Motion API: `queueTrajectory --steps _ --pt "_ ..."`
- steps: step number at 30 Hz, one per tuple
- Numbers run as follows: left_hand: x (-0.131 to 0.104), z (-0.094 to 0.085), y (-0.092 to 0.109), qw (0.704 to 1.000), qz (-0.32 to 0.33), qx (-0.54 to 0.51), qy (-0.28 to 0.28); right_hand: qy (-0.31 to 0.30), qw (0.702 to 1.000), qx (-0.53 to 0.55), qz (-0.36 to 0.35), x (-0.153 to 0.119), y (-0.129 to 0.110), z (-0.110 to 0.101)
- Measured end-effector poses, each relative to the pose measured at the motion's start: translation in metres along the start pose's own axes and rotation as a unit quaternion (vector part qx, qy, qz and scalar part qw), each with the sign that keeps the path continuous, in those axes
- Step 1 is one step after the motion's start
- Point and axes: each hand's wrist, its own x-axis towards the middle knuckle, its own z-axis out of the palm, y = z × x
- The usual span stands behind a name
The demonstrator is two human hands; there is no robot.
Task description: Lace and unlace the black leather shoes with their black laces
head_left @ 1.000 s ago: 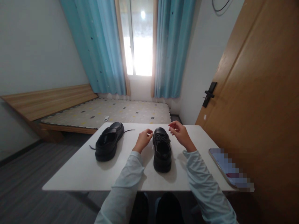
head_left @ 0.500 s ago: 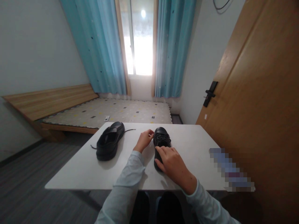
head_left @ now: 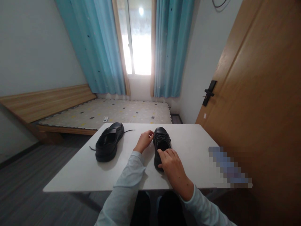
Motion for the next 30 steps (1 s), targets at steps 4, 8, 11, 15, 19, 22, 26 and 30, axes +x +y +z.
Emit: queueTrajectory --steps 4,8,11,15,19,22,26,30 --pt "-0.001 0.001 -0.002 1.0 0.003 0.004 -0.003 -0.017 0.999 0.038 -0.004 0.003 0.004 -0.003" --pt "-0.001 0.002 -0.003 1.0 0.011 0.008 0.002 -0.027 0.999 0.041 0.004 0.007 0.007 -0.006" --pt "-0.001 0.001 -0.003 1.0 0.01 0.007 0.003 -0.037 0.999 0.027 0.012 0.01 0.007 -0.01" --pt "-0.001 0.0 -0.003 1.0 0.009 0.001 0.002 -0.064 0.998 0.004 0.025 0.015 0.013 -0.016" --pt "-0.001 0.001 -0.003 1.0 0.003 0.008 0.0 -0.078 0.996 -0.003 0.052 0.022 0.028 -0.02" --pt "-0.001 0.001 -0.004 1.0 0.003 0.006 -0.001 -0.085 0.994 -0.006 0.073 0.03 0.043 -0.02" --pt "-0.001 0.001 -0.005 1.0 0.002 0.006 0.001 -0.085 0.99 -0.025 0.107 0.04 0.068 -0.016" --pt "-0.001 0.0 -0.004 1.0 -0.002 0.004 -0.002 -0.076 0.987 -0.043 0.138 0.046 0.101 -0.006"
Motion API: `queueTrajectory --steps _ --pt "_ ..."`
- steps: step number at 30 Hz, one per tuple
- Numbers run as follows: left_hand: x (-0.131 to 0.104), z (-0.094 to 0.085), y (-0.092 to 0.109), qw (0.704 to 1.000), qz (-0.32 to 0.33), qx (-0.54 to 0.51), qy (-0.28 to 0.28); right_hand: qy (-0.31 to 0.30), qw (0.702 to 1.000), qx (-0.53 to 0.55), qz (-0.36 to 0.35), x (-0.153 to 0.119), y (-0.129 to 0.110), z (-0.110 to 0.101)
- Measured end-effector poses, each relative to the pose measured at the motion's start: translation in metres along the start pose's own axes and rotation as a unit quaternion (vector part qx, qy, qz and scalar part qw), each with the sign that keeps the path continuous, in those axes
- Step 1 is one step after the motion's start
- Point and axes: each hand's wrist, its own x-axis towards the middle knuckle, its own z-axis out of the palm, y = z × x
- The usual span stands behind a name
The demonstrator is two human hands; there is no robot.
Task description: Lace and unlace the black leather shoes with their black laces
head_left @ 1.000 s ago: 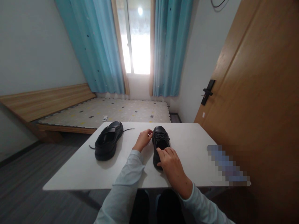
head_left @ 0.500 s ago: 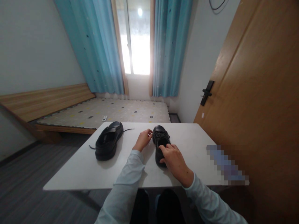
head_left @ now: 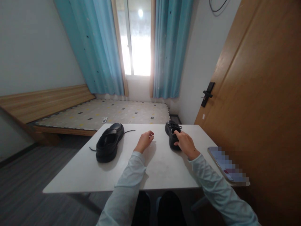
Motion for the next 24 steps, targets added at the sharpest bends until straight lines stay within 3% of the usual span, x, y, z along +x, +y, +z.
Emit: queueTrajectory --steps 8,24 --pt "0.0 0.001 0.002 1.0 0.006 0.009 -0.002 0.001 0.997 -0.028 0.078 0.02 0.053 0.018" --pt "-0.001 0.0 0.004 1.0 0.002 0.022 -0.01 0.017 0.989 -0.057 0.135 0.034 0.093 0.022"
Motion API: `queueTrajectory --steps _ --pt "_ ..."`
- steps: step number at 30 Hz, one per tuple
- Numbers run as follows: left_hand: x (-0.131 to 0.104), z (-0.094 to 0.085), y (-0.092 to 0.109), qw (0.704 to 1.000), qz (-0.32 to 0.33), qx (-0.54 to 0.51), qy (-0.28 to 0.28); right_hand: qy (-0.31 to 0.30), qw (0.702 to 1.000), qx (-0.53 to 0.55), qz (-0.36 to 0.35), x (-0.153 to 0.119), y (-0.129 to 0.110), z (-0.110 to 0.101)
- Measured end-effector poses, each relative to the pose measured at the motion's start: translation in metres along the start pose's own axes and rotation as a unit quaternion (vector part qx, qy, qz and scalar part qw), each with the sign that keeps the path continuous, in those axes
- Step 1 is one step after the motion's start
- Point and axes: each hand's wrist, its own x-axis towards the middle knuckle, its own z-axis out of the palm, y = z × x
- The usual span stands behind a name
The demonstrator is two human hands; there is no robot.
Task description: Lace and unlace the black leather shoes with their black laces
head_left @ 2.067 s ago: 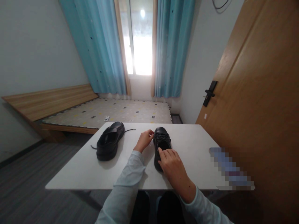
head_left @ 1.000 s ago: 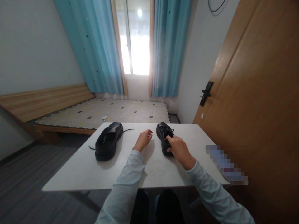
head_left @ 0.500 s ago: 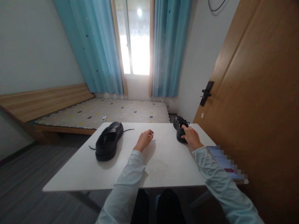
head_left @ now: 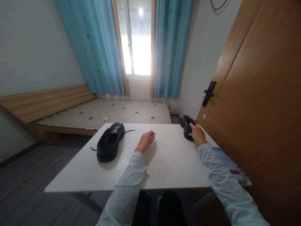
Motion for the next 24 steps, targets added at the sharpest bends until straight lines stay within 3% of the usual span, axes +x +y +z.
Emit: queueTrajectory --steps 24 --pt "0.0029 0.0058 -0.0096 1.0 0.009 -0.002 0.003 -0.017 0.999 -0.028 0.029 0.0033 0.0061 0.0"
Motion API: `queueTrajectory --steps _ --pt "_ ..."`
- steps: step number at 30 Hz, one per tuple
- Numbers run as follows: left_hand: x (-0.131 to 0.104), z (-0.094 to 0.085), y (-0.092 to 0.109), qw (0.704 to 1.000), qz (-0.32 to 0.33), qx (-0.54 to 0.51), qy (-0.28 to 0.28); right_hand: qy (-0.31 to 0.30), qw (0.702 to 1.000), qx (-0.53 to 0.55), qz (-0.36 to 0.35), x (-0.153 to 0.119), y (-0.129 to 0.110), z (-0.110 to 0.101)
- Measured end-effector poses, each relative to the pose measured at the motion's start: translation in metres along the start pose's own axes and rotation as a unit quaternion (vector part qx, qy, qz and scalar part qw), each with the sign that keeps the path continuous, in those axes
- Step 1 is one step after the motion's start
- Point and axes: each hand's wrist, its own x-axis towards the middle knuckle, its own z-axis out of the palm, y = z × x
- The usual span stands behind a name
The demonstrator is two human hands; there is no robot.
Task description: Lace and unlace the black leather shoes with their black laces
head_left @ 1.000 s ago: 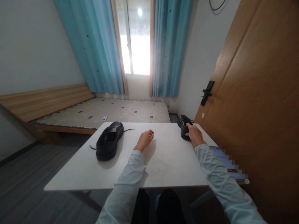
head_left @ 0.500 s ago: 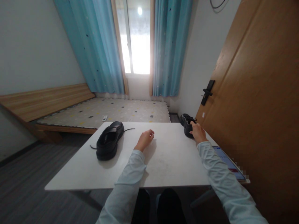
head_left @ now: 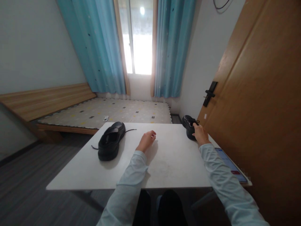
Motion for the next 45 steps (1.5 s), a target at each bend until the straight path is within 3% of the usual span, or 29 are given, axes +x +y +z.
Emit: queueTrajectory --steps 8,12,15,17,23,27,30,36,45 --pt "-0.001 -0.002 0.003 1.0 -0.005 -0.003 -0.007 -0.02 0.999 -0.025 -0.015 -0.005 0.0 -0.009" --pt "-0.002 -0.002 0.003 1.0 -0.008 0.002 -0.007 0.04 0.996 -0.054 -0.067 -0.013 -0.013 -0.015" --pt "-0.002 -0.001 0.002 1.0 -0.01 0.002 -0.006 0.096 0.99 -0.031 -0.094 -0.026 -0.035 -0.021" --pt "-0.001 0.0 0.001 1.0 -0.012 0.004 -0.006 0.1 0.986 0.015 -0.131 -0.037 -0.054 -0.024" --pt "0.001 0.006 -0.006 1.0 -0.012 0.009 -0.002 0.032 0.951 0.213 -0.223 -0.07 -0.115 -0.019" --pt "0.002 0.006 -0.006 1.0 0.0 0.008 0.007 -0.008 0.916 0.295 -0.271 -0.083 -0.141 -0.004" --pt "0.002 0.003 -0.007 1.0 0.017 0.004 0.024 -0.032 0.904 0.306 -0.297 -0.087 -0.147 0.006" --pt "0.002 -0.004 -0.006 0.998 0.025 0.018 0.048 -0.04 0.909 0.291 -0.294 -0.089 -0.143 0.016" --pt "0.0 -0.023 0.0 0.998 0.005 0.045 0.04 -0.052 0.91 0.277 -0.304 -0.089 -0.146 0.023"
